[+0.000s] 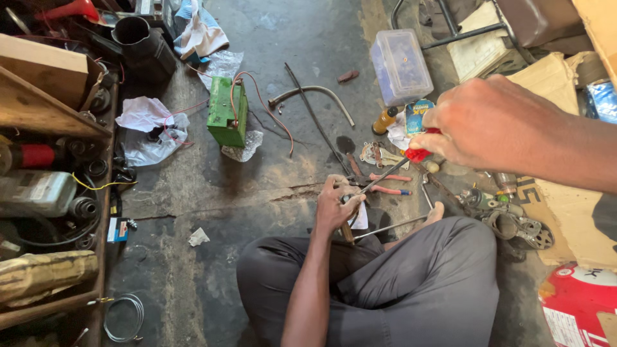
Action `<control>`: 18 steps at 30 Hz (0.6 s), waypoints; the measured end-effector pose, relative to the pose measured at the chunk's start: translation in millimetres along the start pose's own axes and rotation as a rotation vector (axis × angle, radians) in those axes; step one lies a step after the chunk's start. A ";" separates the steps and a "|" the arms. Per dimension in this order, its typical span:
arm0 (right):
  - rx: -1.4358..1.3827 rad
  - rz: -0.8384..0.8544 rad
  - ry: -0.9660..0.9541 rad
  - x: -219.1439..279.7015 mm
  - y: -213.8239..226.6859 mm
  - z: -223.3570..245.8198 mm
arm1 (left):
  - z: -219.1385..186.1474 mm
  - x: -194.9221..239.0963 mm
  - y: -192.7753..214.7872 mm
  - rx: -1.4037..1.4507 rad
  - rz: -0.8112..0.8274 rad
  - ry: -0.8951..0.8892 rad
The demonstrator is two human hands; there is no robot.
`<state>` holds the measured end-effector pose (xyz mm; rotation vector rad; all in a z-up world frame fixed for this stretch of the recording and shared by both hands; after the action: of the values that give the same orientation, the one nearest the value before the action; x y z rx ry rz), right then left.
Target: The person uses a screwdriver to loosen screws on a cylindrical electrical component, then removes the outer casing to expose the internal rotor and stator. The person rotates the rotor by hand to inspect the internal assembly.
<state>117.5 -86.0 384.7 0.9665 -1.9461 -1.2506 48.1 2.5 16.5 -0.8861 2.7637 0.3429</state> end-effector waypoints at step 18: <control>0.155 0.317 -0.066 -9.7 11.3 22.9 | 3.3 -5.1 -8.3 0.024 0.046 -0.035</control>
<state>101.5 -63.9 386.0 0.6610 -2.1721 -0.9747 57.5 -0.3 13.5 -0.8045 2.7536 0.3288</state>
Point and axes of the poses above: each hand's wrist, its own x-axis away from the middle knuckle, its own y-axis out of the back of the hand, z = x × y, the point moved 5 cm from there along -x, towards the middle knuckle, and after that the axes turned 10 degrees about -z, right-handed, at the moved point
